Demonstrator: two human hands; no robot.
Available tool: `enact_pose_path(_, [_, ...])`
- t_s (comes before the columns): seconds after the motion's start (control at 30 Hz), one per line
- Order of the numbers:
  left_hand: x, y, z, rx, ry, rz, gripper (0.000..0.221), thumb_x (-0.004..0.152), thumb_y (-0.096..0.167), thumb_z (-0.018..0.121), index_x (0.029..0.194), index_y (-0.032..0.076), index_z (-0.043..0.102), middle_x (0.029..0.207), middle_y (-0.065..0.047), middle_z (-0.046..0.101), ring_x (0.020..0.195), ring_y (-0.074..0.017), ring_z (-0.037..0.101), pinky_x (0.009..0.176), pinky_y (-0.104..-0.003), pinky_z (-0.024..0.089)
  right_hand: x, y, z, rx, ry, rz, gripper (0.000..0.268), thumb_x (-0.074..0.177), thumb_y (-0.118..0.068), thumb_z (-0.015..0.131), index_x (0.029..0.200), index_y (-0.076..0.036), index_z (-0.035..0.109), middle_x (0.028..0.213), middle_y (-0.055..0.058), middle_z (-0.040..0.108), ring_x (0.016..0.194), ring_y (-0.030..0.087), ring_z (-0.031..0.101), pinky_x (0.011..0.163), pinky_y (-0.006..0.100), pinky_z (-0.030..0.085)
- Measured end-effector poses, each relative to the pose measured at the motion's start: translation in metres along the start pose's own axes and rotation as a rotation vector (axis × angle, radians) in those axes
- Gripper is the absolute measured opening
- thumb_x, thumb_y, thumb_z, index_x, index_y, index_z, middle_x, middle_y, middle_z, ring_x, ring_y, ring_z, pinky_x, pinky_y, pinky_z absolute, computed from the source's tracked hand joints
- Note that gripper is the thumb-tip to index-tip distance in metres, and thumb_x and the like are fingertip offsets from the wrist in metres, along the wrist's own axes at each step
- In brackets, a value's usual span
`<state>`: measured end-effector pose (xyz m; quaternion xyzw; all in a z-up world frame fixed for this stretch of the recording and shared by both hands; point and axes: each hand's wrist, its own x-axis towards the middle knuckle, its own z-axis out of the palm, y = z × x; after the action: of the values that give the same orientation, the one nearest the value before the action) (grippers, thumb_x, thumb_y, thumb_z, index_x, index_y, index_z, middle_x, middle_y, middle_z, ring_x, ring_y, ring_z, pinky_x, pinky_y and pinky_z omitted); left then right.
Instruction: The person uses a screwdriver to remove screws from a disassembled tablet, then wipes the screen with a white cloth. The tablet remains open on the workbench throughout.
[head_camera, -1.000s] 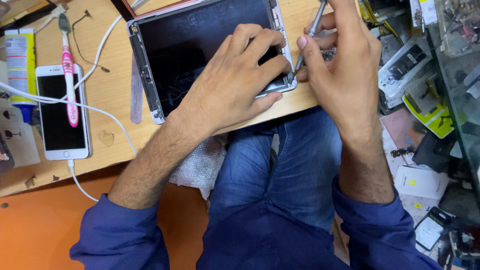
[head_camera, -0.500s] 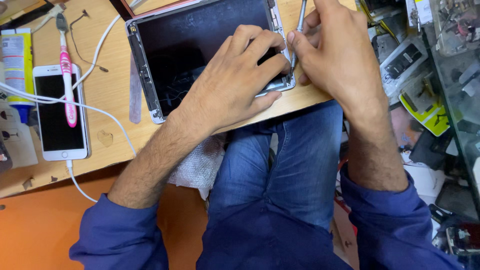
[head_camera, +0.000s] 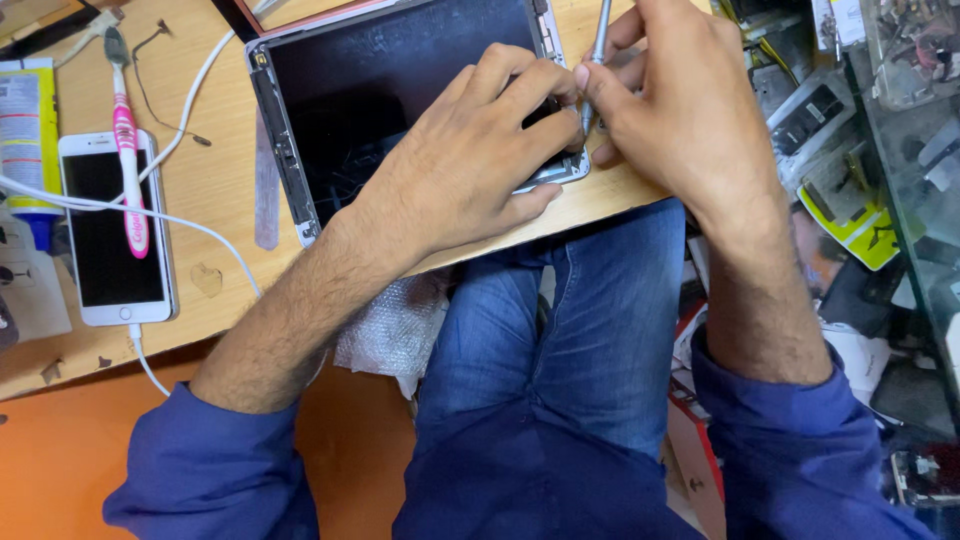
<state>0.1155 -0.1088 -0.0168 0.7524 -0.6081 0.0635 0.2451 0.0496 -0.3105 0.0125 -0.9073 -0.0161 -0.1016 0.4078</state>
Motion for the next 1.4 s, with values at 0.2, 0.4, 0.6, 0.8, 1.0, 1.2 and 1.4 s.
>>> enact_pose_path(0.2, [0.0,0.0,0.001,0.006,-0.011,-0.019,0.04,0.087,0.02,0.083,0.119,0.006,0.063,0.131,-0.01,0.054,0.128,-0.0318,0.049,0.112,-0.044,0.047,-0.016,0.007,0.001,0.071,0.106,-0.024,0.032,0.102,0.006,0.071,0.122,0.009,0.046,0.106,0.018,0.068,0.083,0.021,0.078,0.054,0.027,0.062])
enact_pose_path(0.4, [-0.003,-0.001,0.002,0.003,-0.006,-0.025,0.043,0.087,0.022,0.085,0.121,0.006,0.064,0.132,-0.01,0.054,0.128,-0.031,0.049,0.113,-0.044,0.047,-0.046,0.018,0.015,0.173,0.207,-0.053,0.051,0.111,0.015,0.065,0.15,0.002,0.035,0.12,0.018,0.065,0.1,0.02,0.079,0.071,0.029,0.065])
enact_pose_path(0.6, [-0.003,-0.002,0.005,0.008,0.013,-0.016,0.042,0.088,0.022,0.085,0.12,0.007,0.064,0.132,-0.009,0.054,0.128,-0.0302,0.048,0.113,-0.044,0.047,-0.039,0.022,0.017,0.208,0.216,0.037,0.055,0.108,0.013,0.066,0.151,0.003,0.033,0.115,0.015,0.063,0.097,0.018,0.077,0.068,0.029,0.064])
enact_pose_path(0.8, [-0.004,-0.003,0.004,-0.021,0.023,-0.018,0.043,0.086,0.023,0.085,0.12,0.007,0.064,0.13,-0.009,0.053,0.126,-0.0307,0.049,0.111,-0.044,0.047,-0.026,0.018,0.005,0.105,0.103,-0.022,0.042,0.107,0.013,0.069,0.138,0.006,0.04,0.112,0.017,0.063,0.096,0.021,0.078,0.067,0.03,0.063])
enact_pose_path(1.0, [-0.006,-0.001,0.005,-0.015,0.044,-0.026,0.046,0.086,0.024,0.085,0.122,0.008,0.062,0.13,-0.009,0.053,0.126,-0.0298,0.048,0.104,-0.043,0.047,-0.039,0.011,0.01,0.108,0.162,-0.031,0.052,0.109,0.017,0.067,0.148,0.006,0.034,0.113,0.016,0.06,0.1,0.021,0.077,0.073,0.03,0.065])
enact_pose_path(1.2, [-0.009,0.002,0.006,0.004,0.055,-0.03,0.046,0.085,0.024,0.085,0.121,0.007,0.061,0.13,-0.009,0.052,0.127,-0.0297,0.048,0.102,-0.043,0.046,-0.029,0.013,0.008,0.154,0.158,0.188,0.054,0.109,0.007,0.07,0.15,0.0,0.036,0.11,0.01,0.06,0.09,0.017,0.076,0.065,0.031,0.063])
enact_pose_path(1.4, [-0.007,0.003,0.014,0.022,0.087,-0.027,0.05,0.086,0.023,0.084,0.127,0.007,0.061,0.13,-0.008,0.053,0.127,-0.0289,0.048,0.104,-0.042,0.047,-0.013,0.011,0.003,0.132,0.076,0.265,0.047,0.104,0.003,0.069,0.141,0.003,0.041,0.102,0.011,0.063,0.08,0.017,0.075,0.057,0.028,0.065])
